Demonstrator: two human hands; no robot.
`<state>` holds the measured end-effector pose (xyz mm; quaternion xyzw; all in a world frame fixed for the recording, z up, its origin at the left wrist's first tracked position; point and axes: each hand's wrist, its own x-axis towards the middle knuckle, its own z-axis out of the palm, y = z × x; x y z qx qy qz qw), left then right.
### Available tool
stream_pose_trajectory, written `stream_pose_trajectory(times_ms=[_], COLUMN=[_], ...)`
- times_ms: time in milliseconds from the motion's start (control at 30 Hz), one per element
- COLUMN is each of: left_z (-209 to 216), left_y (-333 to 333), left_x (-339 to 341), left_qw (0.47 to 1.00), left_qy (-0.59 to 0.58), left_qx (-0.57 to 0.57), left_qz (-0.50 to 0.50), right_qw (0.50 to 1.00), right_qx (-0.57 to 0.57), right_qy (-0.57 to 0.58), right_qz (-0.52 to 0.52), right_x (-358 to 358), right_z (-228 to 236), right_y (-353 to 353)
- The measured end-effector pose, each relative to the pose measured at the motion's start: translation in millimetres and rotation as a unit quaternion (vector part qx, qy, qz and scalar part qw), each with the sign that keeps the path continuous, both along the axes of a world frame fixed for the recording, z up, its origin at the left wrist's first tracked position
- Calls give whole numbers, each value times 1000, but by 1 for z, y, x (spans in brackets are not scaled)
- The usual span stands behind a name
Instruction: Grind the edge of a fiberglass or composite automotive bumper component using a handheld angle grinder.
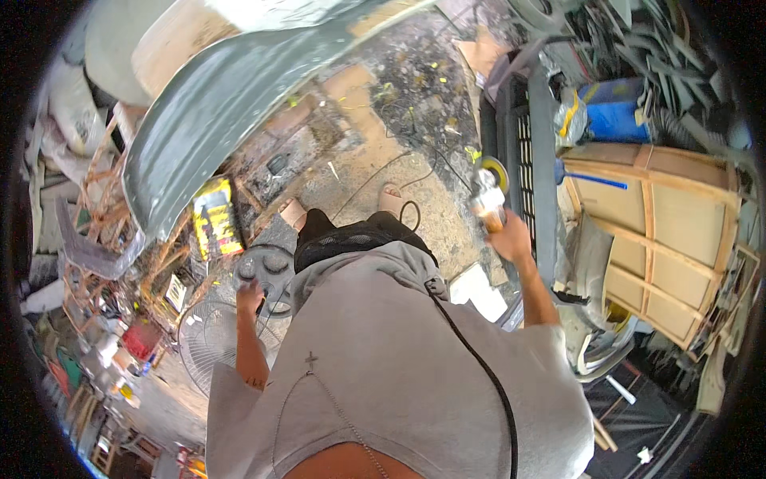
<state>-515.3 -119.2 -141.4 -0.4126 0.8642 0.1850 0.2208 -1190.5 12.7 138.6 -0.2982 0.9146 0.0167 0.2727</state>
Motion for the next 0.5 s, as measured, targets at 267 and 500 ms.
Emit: stream_pose_trajectory(times_ms=[267,500], left_z=[68,132], left_y=[45,-62], left_x=[-126,-317], left_qw=[644,835], left_qy=[18,274], left_qx=[332,270], left_qz=[689,394], right_qw=[966,920], right_qx=[-79,-221], right_qy=[-87,-159], right_qz=[-229,-282], right_x=[-62,-114], right_z=[-24,10], right_y=[160,119])
